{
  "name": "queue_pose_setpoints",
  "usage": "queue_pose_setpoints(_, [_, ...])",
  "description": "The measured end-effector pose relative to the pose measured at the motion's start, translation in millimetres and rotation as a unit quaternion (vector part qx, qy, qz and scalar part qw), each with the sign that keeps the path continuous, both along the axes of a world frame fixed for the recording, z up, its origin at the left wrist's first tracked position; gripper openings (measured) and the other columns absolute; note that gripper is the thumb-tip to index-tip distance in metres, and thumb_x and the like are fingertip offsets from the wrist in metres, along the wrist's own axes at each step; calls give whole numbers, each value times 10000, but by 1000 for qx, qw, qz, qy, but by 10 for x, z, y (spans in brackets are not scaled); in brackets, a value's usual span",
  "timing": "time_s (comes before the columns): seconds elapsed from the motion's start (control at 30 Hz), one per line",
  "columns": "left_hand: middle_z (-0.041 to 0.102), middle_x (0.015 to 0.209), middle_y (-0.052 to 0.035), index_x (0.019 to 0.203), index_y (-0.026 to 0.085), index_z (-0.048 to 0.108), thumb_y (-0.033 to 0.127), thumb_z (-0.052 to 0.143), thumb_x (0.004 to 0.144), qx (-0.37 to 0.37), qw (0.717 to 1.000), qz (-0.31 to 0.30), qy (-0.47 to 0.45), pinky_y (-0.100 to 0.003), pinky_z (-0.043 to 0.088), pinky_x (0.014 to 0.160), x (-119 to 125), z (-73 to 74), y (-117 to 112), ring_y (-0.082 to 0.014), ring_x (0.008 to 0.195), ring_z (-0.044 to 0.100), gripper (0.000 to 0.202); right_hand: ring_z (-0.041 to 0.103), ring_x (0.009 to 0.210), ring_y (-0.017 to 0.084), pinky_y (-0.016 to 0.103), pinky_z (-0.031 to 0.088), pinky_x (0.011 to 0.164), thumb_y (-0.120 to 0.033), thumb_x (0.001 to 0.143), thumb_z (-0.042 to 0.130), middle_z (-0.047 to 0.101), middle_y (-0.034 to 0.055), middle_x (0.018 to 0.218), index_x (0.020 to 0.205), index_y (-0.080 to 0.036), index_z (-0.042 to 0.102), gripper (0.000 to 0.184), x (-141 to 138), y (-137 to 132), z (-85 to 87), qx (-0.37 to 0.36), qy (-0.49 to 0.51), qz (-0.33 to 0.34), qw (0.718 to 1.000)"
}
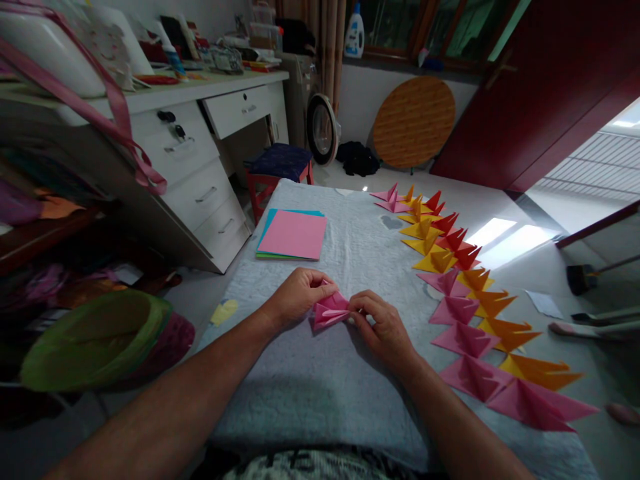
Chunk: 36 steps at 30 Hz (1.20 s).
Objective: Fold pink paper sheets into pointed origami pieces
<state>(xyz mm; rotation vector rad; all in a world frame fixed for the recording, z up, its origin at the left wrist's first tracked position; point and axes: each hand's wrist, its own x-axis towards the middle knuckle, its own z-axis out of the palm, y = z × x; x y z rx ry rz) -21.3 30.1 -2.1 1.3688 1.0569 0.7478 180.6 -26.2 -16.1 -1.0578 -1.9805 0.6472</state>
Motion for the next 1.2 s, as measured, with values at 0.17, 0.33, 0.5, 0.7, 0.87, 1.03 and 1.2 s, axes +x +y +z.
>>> queue_pose_setpoints(0.17, [640, 653, -15, 736, 115, 721, 362, 682, 747, -24, 999, -5, -29, -238, 370, 580, 0, 12, 14, -111, 579, 503, 250, 602, 773, 155, 253, 460, 702, -110, 920, 517, 631, 36, 851, 872, -202, 596, 130, 16, 1, 13, -2, 2, 0, 1000])
queue_pose_setpoints(0.33, [670, 716, -29, 839, 123, 733, 346, 706, 721, -30, 998, -28, -38, -249, 405, 613, -36, 37, 19, -128, 626, 542, 254, 595, 766, 156, 256, 460, 699, -118, 926, 516, 626, 36, 850, 870, -203, 589, 126, 19, 6, -4, 1, -5, -1, 1000])
queue_pose_setpoints(0.5, [584, 626, 1, 706, 126, 667, 495, 693, 769, -4, 1000, -13, -8, -239, 352, 562, -31, 44, 1, -108, 566, 479, 374, 589, 764, 156, 257, 460, 695, -120, 930, 520, 620, 36, 850, 876, -204, 590, 123, -2, 5, -13, 1, -5, 5, 1000])
queue_pose_setpoints(0.7, [492, 565, 31, 614, 137, 612, 491, 630, 801, 36, 998, 4, 52, -241, 305, 547, -37, 2, 22, -96, 541, 395, 401, 590, 759, 153, 257, 462, 688, -119, 930, 517, 626, 38, 850, 877, -201, 596, 126, -2, 10, -3, 8, -9, 3, 1000])
queue_pose_setpoints(0.87, [519, 594, 21, 651, 144, 616, 455, 602, 805, 42, 998, -16, 35, -241, 325, 566, -67, 26, 46, -111, 571, 430, 347, 595, 755, 154, 265, 470, 688, -118, 921, 506, 633, 38, 841, 875, -204, 601, 136, -3, 12, 13, 1, -6, 0, 1000])
queue_pose_setpoints(1.03, [579, 652, 7, 750, 142, 649, 415, 619, 804, 24, 999, -24, -9, -234, 356, 572, -57, 70, 34, -111, 580, 472, 280, 596, 735, 149, 267, 472, 681, -115, 898, 505, 635, 31, 819, 867, -206, 606, 139, -1, 11, 24, -7, 12, -12, 1000])
queue_pose_setpoints(1.2, [616, 664, -6, 759, 132, 666, 373, 662, 773, -3, 998, -19, -62, -230, 382, 577, -41, 84, 9, -108, 577, 499, 242, 579, 673, 132, 250, 459, 642, -137, 872, 520, 626, 11, 762, 832, -205, 610, 120, -1, 10, 28, -23, 27, -25, 999])
